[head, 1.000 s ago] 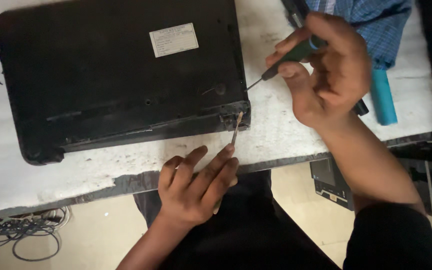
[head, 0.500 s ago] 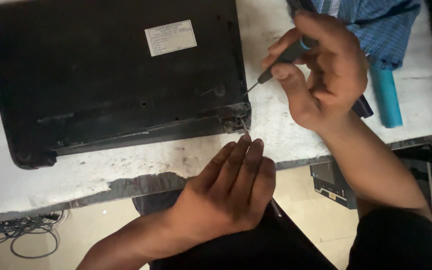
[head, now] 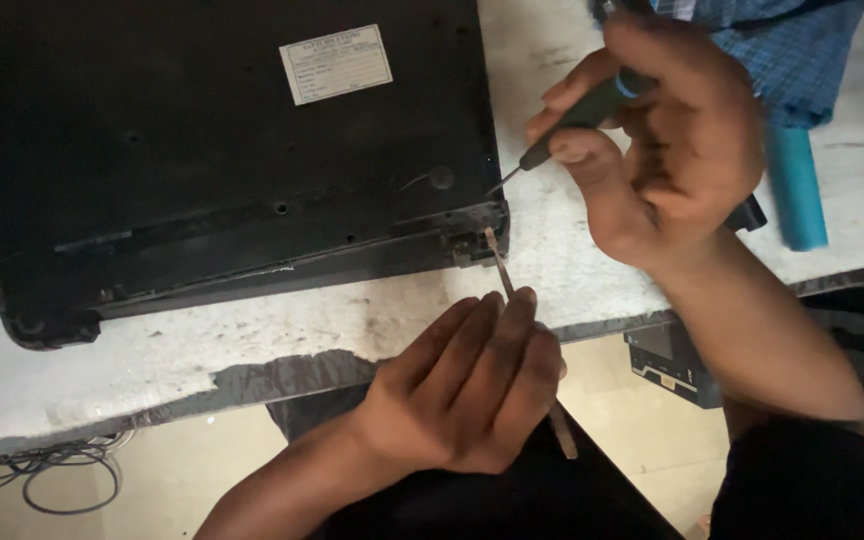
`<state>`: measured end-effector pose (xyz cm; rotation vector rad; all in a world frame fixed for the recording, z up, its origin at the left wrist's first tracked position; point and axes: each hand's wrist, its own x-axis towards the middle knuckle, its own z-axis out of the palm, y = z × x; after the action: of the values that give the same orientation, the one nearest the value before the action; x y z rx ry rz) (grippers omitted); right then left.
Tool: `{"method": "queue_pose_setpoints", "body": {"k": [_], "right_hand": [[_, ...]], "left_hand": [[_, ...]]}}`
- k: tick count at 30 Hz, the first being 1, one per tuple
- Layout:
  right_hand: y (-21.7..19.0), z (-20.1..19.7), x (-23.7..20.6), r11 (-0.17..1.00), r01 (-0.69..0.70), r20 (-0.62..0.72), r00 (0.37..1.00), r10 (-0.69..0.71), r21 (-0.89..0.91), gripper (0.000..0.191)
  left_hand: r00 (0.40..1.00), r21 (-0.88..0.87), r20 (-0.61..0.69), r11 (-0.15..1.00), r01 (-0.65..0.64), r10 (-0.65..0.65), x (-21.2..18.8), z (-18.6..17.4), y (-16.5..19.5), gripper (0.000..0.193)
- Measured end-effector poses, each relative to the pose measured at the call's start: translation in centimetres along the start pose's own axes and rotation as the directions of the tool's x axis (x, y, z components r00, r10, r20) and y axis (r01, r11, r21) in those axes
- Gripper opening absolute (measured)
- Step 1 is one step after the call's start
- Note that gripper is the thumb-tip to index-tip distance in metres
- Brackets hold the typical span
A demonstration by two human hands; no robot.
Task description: The person uses a screwdriver to remove screws from the bottom cover of a laptop placed on a workbench, prying at the cover edge and lifting the laptop to work on its underside. They set removed screws aside on the bench and reposition the laptop to reach different edges.
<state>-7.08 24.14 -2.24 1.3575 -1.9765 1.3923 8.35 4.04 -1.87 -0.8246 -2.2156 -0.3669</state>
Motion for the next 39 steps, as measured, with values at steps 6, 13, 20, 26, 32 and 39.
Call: {"method": "queue_pose_setpoints", "body": {"k": [6, 13, 20, 26, 32, 39], "right_hand": [[0.1, 0.0, 0.0, 0.998, 0.053, 0.016, 0.998, -0.053, -0.021, 0.056], [-0.6, -0.4, -0.6, 0.997, 0.072, 0.016, 0.997, -0.071, -0.029, 0.057], [-0.1, 0.1, -0.2, 0.976, 0.143, 0.053, 0.989, -0.136, -0.162, 0.055], [-0.2, 0.1, -0.4, 0.977, 0.156, 0.034, 0.988, -0.153, -0.147, 0.055], [0.2, -0.2, -0.5, 0.972, 0.180, 0.075, 0.983, -0.170, -0.153, 0.054], [0.1, 0.4, 0.5, 0.963, 0.240, 0.052, 0.971, -0.235, -0.122, 0.054]], "left_hand": [[1.000, -0.063, 0.012, 0.998, -0.028, 0.029, -1.9, 1.6, 0.3, 0.007], [0.987, -0.149, -0.040, 0.978, 0.145, -0.153, -3.7, 2.2, 0.9, 0.011], [0.989, -0.133, -0.042, 0.982, 0.136, -0.142, -3.9, 2.1, 0.8, 0.010], [0.987, -0.156, -0.044, 0.977, 0.145, -0.154, -3.9, 2.1, 0.8, 0.010], [0.987, -0.163, -0.034, 0.975, 0.152, -0.160, -4.0, 2.2, 0.9, 0.012], [0.986, -0.162, -0.040, 0.975, 0.151, -0.159, -4.0, 2.4, 1.0, 0.013]]}}
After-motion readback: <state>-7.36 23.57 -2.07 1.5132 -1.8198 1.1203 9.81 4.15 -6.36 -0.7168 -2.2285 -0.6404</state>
